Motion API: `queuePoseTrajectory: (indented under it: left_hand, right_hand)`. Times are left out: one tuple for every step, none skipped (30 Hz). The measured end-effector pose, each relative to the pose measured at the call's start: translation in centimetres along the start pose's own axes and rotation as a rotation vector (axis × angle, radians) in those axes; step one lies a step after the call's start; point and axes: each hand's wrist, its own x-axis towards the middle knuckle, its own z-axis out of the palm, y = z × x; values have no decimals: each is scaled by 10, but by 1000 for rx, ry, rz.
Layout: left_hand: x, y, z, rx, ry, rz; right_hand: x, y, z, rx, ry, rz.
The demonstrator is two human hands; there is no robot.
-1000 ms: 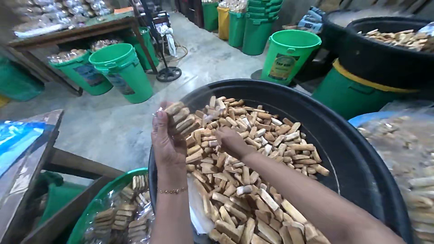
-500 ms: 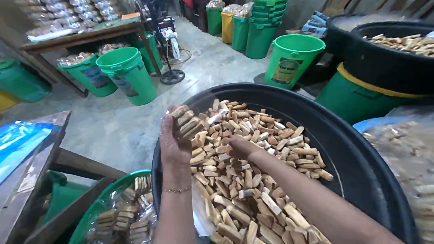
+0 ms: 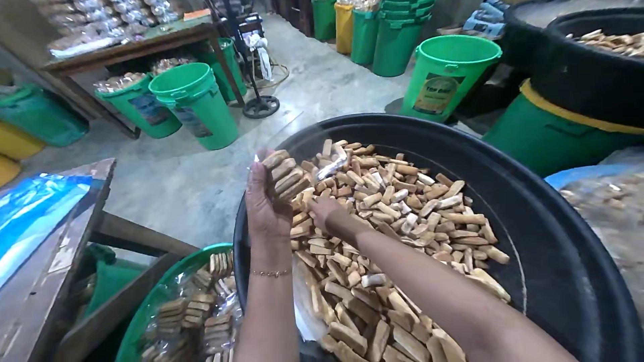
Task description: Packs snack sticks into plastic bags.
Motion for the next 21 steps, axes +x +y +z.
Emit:
queuePoseTrajectory:
  left_hand:
    - [0,0,0,15,14,1]
    - [0,1,1,22,27,4]
    - [0,2,1,18,34,8]
    - [0,4,1,4,31,11]
    - [0,6,1,-17,18,10]
    - [-2,7,2,-42,5,6]
    - [-2,9,2,-66,-12,0]
    - [-3,11,3,-83,-21,-1]
    - [-3,12,5,-89,-23,5]
    - [-3,12,6,-80,-8,16]
    - [-2,10,6,-64,-4,31]
    - [0,8,4,-32,-9,45]
    - [3,5,1,-5,-7,55]
    - [5,3,0,21,6,53]
    - [7,1,-1,40,32,41]
    - [8,1,1,62,61,20]
    - [9,1,4,88,84,-9]
    - [10,1,8,92,83,-39]
    - [10,1,13,93,75,-72]
    - [9,0,17,90,58,-105]
    - [7,-2,18,83,29,-128]
  right_hand:
    - [-6,5,-3,49,41,-3]
    - [-15,8,-11,79,58,13]
    - [-24,9,-21,78,35,56]
    - [-33,11,-31,44,-9,109]
    - [-39,12,-38,-17,-50,151]
    - [-44,14,-41,-85,-61,166]
    - [-47,15,-39,-117,-30,143]
    - [-46,14,-33,-109,28,89]
    - [-41,11,-26,-71,82,13]
    - [-34,4,-20,-24,104,-57]
    - [-25,-5,-14,11,85,-97]
    - [-15,-12,-6,29,79,-116]
    - [-5,-21,1,16,64,-94]
    - [4,-30,6,-6,17,-29]
    - [11,-39,10,-23,-29,29]
    - [14,-44,14,-36,-45,52]
    - [14,-48,14,-47,-41,45]
    - [12,-48,10,-33,-40,33]
    - [9,-47,4,1,-40,31]
    - [6,-45,0,22,-49,32]
    - [4,-41,-3,28,-51,24]
